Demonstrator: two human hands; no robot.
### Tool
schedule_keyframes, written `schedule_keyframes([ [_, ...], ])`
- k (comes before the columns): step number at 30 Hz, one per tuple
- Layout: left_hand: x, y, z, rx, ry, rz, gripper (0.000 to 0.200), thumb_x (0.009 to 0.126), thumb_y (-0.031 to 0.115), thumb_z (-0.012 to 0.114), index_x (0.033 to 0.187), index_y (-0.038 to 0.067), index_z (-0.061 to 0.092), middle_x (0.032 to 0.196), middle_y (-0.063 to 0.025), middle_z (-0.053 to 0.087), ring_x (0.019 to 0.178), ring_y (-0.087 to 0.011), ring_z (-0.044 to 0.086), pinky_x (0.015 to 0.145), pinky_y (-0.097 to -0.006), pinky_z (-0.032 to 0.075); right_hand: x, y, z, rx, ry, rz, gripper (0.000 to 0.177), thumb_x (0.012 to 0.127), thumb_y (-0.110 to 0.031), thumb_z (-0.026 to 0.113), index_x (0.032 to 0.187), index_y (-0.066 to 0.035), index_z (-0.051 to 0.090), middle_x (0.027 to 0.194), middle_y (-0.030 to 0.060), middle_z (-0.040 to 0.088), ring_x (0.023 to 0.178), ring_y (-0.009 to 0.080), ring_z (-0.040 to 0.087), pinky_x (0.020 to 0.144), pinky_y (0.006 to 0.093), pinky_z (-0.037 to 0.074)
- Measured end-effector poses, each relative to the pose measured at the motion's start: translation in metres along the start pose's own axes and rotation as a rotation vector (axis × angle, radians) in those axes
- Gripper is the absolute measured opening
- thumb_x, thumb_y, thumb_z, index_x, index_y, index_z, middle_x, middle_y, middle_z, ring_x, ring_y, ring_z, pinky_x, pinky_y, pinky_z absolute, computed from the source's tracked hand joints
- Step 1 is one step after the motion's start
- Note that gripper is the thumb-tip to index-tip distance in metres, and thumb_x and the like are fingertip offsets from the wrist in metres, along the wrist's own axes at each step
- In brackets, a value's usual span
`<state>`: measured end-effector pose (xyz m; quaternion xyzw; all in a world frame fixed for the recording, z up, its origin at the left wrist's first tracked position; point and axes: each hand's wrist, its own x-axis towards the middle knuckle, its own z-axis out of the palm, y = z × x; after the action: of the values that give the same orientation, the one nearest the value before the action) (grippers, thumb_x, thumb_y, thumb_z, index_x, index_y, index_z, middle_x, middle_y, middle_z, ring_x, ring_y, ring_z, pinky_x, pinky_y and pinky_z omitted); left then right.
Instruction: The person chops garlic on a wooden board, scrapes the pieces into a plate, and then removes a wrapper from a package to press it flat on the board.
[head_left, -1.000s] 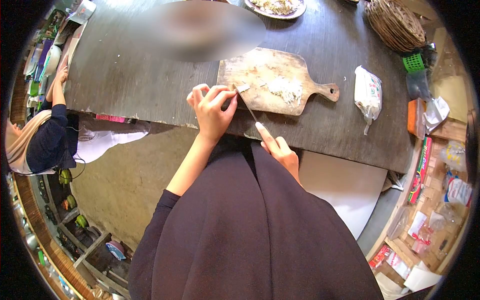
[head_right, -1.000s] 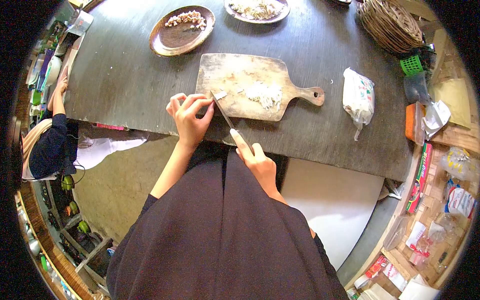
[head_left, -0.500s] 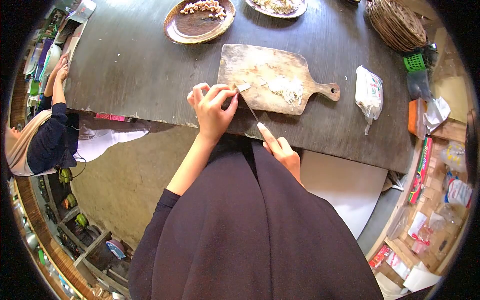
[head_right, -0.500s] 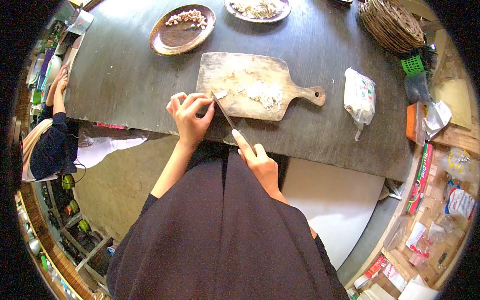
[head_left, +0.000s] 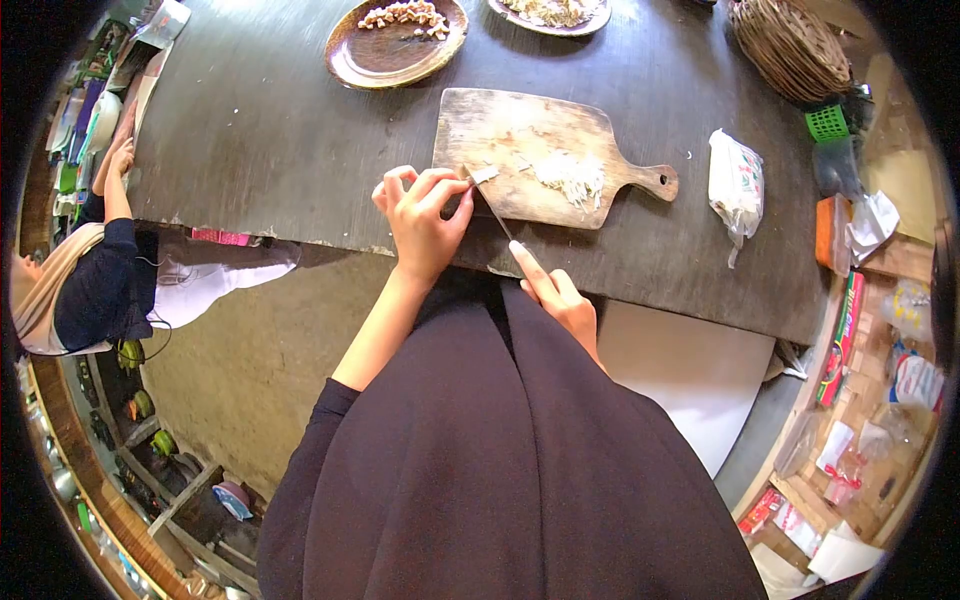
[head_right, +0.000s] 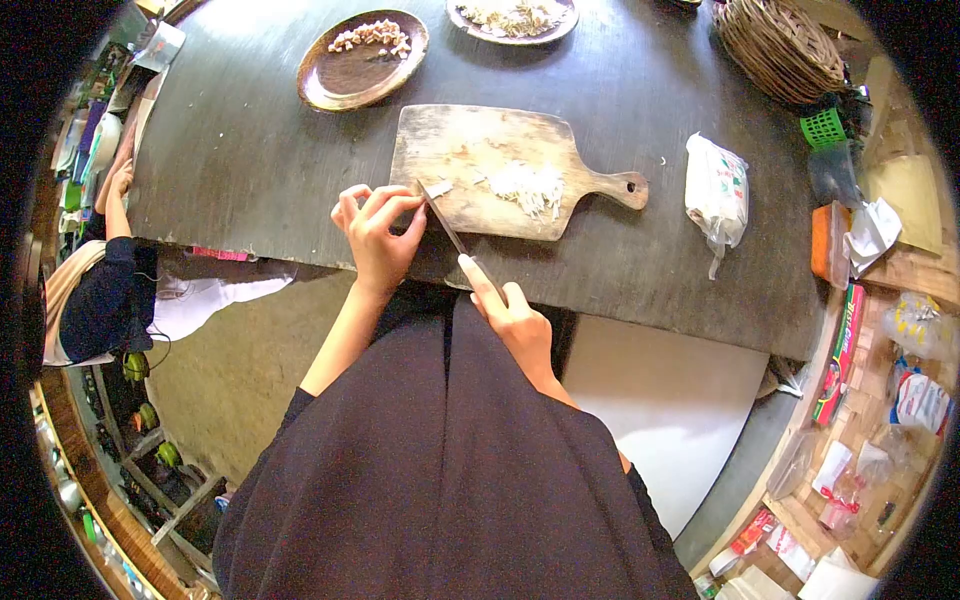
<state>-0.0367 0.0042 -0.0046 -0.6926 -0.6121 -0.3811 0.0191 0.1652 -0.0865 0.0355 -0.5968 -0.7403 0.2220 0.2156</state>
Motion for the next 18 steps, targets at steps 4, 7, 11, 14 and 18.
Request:
schedule_keyframes([
  [4,0.000,-0.002,0.000,0.019,-0.020,-0.006,0.013,0.076,0.019,0.084,0.087,0.020,0.077,0.101,0.0094,0.073,0.107,-0.0244,0.053,0.098,-0.0414,0.032,-0.003,-0.002,-0.002,-0.028,-0.010,0.002,0.051,0.098,-0.019,0.066,0.146,-0.031,0.057,0.078,0.0103,0.051,0.059,0.0313,0.062,0.057,0.0421,0.053],
  [7,0.001,0.000,-0.001,0.008,-0.010,-0.010,0.013,0.076,0.019,0.083,0.087,0.020,0.077,0.100,0.0094,0.073,0.108,-0.0245,0.052,0.098,-0.0414,0.032,-0.004,-0.003,-0.006,-0.014,-0.028,0.016,0.050,0.097,-0.012,0.067,0.145,-0.026,0.059,0.078,0.0123,0.051,0.062,0.0321,0.061,0.059,0.0423,0.051],
  [11,0.000,0.000,-0.001,0.009,-0.018,-0.012,0.013,0.077,0.019,0.083,0.087,0.019,0.077,0.100,0.0093,0.073,0.108,-0.0246,0.052,0.098,-0.0415,0.032,-0.001,-0.001,-0.001,-0.010,-0.013,0.012,0.052,0.097,-0.012,0.067,0.146,-0.029,0.059,0.078,0.0127,0.052,0.062,0.0326,0.062,0.060,0.0437,0.051],
  [14,0.001,-0.001,-0.001,0.011,-0.014,-0.014,0.012,0.077,0.019,0.083,0.087,0.019,0.077,0.100,0.0092,0.073,0.108,-0.0247,0.052,0.098,-0.0415,0.032,-0.001,-0.001,-0.002,-0.003,-0.018,0.014,0.051,0.098,-0.013,0.067,0.146,-0.028,0.058,0.079,0.0130,0.053,0.063,0.0332,0.063,0.061,0.0440,0.051],
  [18,0.000,0.000,-0.002,0.010,-0.019,-0.009,0.012,0.076,0.018,0.083,0.086,0.019,0.077,0.100,0.0091,0.073,0.108,-0.0249,0.053,0.098,-0.0414,0.032,-0.006,0.002,0.000,-0.015,0.003,0.010,0.052,0.099,-0.028,0.065,0.148,-0.038,0.054,0.079,0.0082,0.049,0.056,0.0303,0.062,0.054,0.0420,0.053],
])
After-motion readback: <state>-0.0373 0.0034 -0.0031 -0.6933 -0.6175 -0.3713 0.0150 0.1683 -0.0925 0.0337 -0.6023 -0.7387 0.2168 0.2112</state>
